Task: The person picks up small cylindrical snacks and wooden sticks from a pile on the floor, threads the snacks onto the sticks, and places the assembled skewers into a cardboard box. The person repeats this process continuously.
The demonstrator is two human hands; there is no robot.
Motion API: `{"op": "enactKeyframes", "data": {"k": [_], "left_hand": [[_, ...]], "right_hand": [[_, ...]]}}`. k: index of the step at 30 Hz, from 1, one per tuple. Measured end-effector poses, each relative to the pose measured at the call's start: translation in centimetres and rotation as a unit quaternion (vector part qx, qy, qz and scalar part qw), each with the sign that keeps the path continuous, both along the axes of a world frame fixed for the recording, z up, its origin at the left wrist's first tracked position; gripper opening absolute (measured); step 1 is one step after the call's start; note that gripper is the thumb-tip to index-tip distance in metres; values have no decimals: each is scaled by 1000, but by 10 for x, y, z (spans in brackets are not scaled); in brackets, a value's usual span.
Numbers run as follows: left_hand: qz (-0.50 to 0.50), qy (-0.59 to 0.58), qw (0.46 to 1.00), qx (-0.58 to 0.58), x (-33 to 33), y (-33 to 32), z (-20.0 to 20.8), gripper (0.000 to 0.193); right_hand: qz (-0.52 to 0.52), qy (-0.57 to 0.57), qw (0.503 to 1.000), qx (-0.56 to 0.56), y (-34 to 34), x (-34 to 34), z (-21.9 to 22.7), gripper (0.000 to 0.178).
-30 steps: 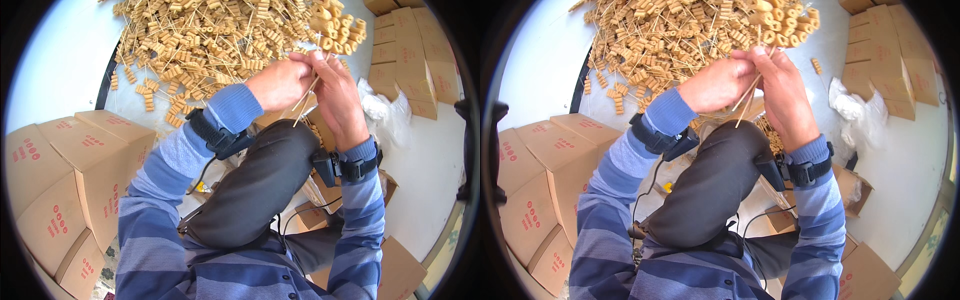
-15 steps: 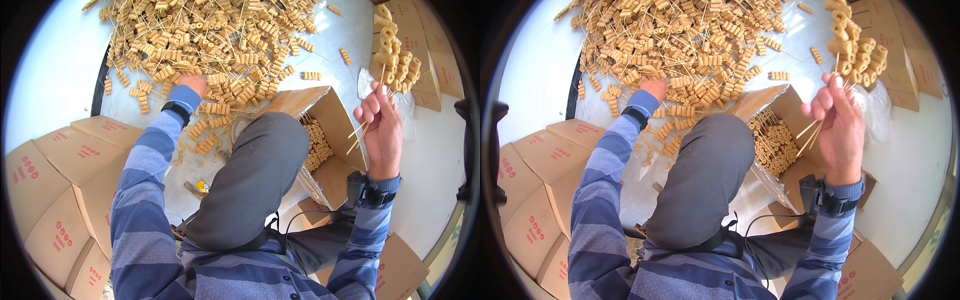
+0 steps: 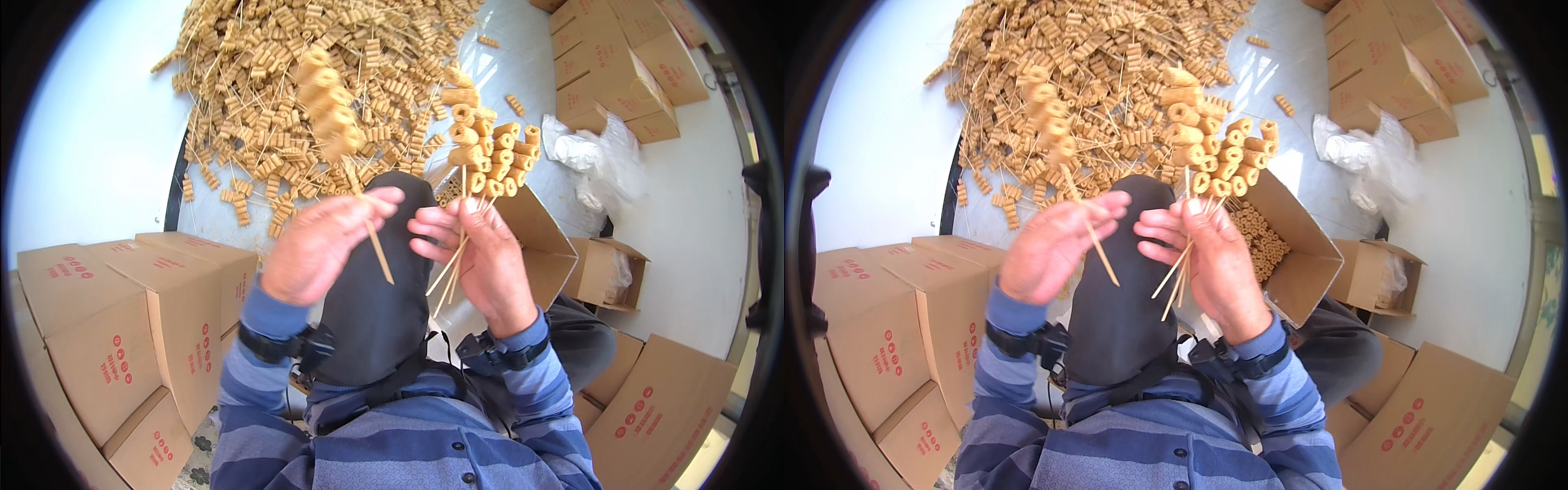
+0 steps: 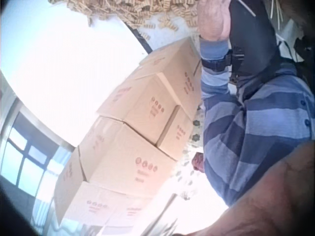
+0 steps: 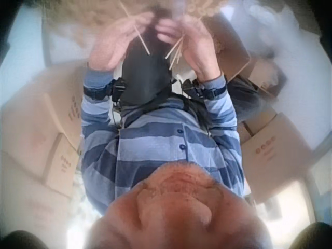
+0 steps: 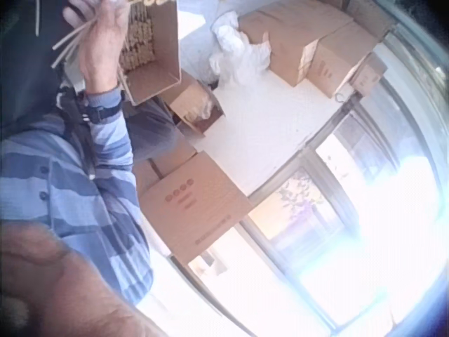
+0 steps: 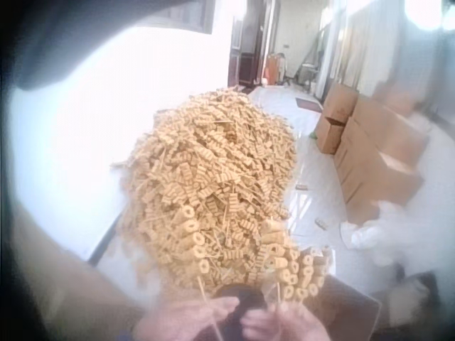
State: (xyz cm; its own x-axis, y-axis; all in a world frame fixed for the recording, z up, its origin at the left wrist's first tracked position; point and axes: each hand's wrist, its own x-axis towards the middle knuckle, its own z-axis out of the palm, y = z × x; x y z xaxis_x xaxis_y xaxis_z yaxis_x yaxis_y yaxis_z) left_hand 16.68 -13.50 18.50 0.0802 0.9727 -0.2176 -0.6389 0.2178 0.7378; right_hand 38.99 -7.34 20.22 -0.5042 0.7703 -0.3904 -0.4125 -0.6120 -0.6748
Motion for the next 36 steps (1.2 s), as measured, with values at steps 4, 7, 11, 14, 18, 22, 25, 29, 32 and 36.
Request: {"op": "enactKeyframes", "data": {"k": [4,7,11,14,18,22,25,29,32,36], "left_hand": [[-38,78,996,22,63,-6,21,28],[-88,23,996,-22,87,-12,29,26],[-131,65,989,16,109,-18,35,24],[-138,83,987,20,113,-19,39,32],[-26,78,997,15,106,-10,48,62],[-2,-56,994,99,93,19,54,57],[6,-75,992,106,92,27,53,58],[50,-133,982,124,100,20,49,65],[21,-117,982,145,101,14,51,73],[0,-109,983,145,102,8,52,76]], "right_hand": [[-5,-25,1000,18,-32,9,26,26],[-9,-91,996,8,-44,31,37,27],[-44,-164,983,65,-62,47,35,25],[-92,-176,976,86,-68,52,29,21],[-99,-230,959,131,-75,56,28,22],[-48,-235,962,133,-86,54,34,24],[15,-201,977,74,-90,64,39,26],[0,-79,995,55,-93,69,33,29],[26,-25,999,35,-95,74,28,29],[76,23,997,-9,-100,80,28,26]]}}
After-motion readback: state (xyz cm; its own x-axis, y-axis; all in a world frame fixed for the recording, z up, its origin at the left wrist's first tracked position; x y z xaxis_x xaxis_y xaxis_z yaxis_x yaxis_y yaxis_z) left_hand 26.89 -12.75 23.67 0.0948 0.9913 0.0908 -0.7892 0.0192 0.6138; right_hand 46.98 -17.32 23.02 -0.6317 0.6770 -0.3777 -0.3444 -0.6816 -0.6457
